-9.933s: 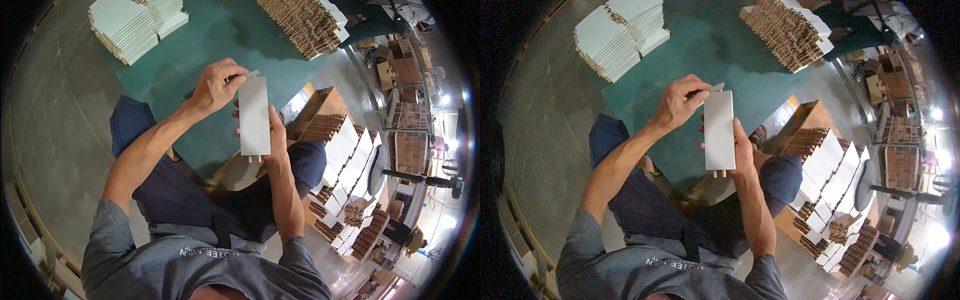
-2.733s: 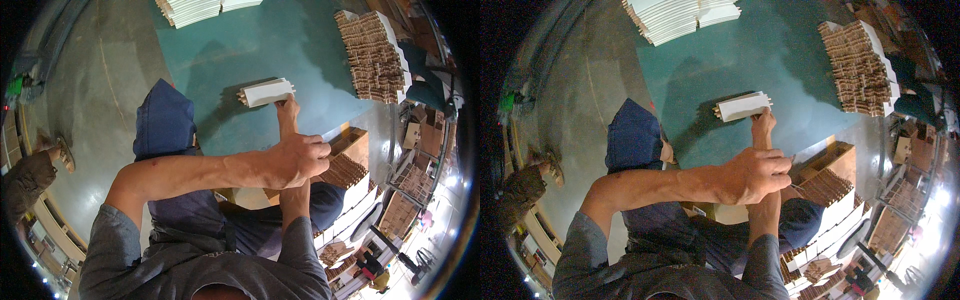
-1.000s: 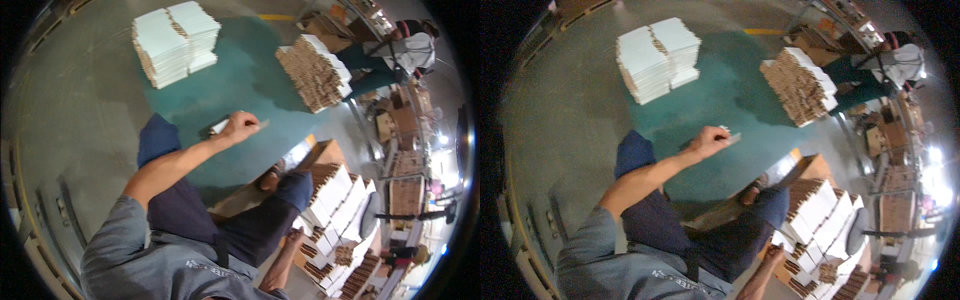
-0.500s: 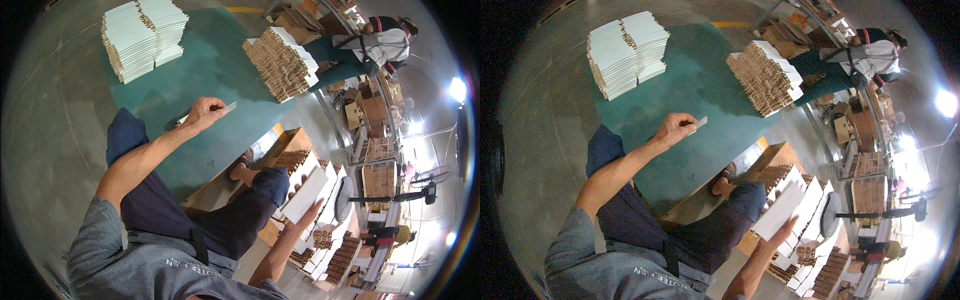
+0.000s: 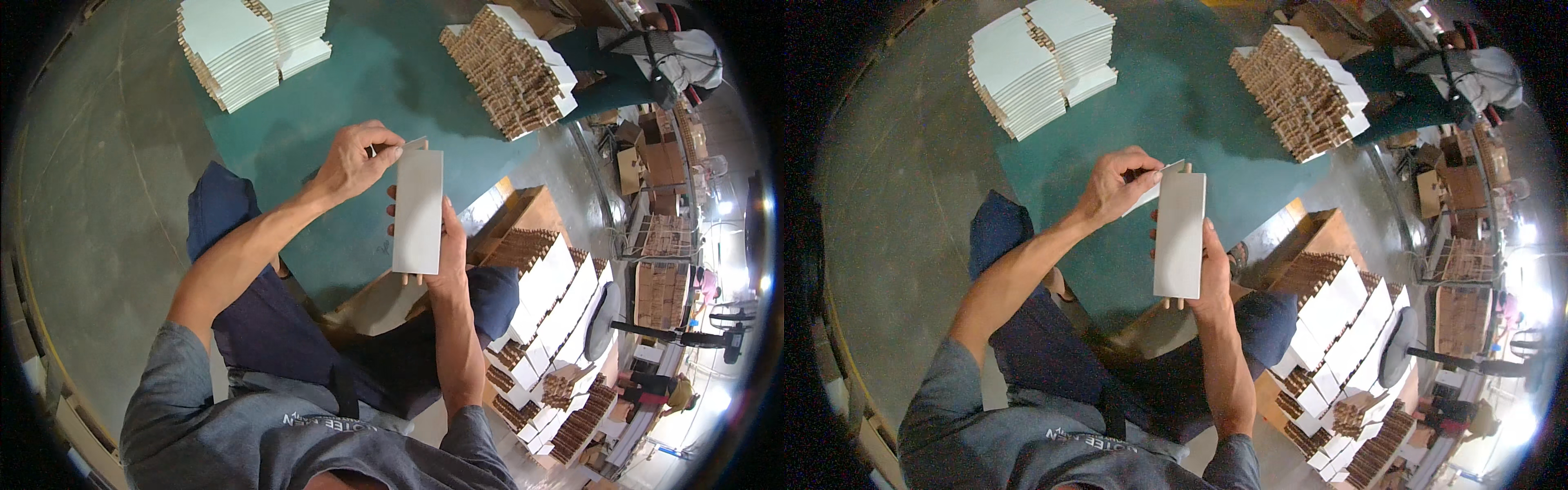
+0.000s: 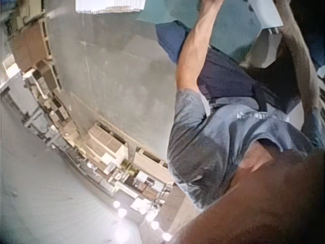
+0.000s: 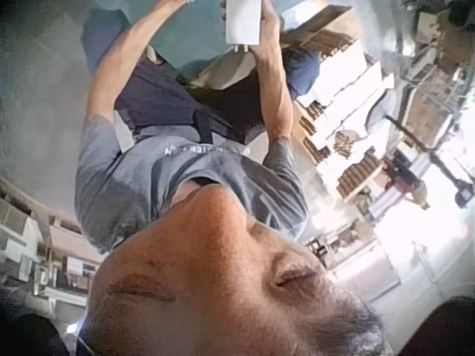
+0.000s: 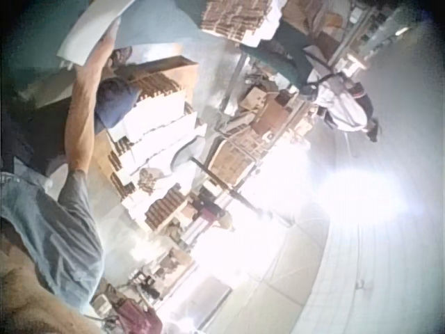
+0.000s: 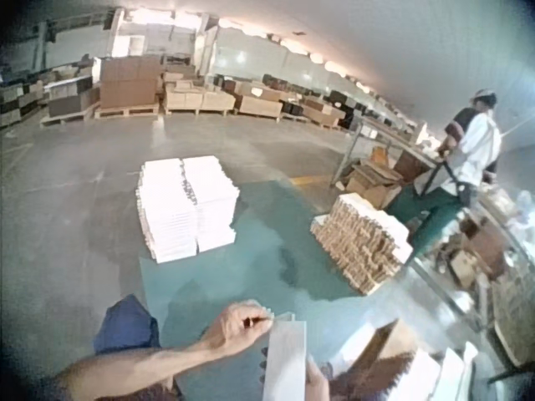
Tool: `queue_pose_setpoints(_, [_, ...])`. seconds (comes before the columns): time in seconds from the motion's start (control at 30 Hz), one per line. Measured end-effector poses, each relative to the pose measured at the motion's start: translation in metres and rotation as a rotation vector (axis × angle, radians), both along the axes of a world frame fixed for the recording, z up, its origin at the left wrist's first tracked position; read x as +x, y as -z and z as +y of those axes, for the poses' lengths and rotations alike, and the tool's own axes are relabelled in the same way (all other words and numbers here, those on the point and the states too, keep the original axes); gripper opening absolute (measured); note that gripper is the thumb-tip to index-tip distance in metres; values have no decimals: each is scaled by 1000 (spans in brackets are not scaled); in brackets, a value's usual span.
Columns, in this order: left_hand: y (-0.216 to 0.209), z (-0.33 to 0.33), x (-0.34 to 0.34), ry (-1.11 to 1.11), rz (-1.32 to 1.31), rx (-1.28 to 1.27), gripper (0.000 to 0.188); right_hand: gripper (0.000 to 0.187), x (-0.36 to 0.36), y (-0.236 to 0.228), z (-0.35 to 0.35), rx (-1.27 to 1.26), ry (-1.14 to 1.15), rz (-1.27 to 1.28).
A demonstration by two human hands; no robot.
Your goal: The person sands the surfaces and edges of small white rectangular wooden pieces with a piece of sandpaper, handling one piece at a time and placing it back on a stack.
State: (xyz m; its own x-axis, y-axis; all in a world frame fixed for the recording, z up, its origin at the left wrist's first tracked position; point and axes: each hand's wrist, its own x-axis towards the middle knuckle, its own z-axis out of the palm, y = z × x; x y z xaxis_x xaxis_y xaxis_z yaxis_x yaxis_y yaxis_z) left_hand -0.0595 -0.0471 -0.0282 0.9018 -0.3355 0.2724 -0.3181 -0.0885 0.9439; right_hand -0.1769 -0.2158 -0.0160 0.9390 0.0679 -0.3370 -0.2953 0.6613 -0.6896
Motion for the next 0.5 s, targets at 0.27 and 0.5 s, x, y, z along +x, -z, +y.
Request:
queue_pose_setpoints(0.27, [11,-23,-12,20,-517,179,12,48,-7,10,-10,81,-4,131])
queue_pose_setpoints(0.5, [1,-31,-48,184,-561,109,9,37,-3,10,-14,141,153,156])
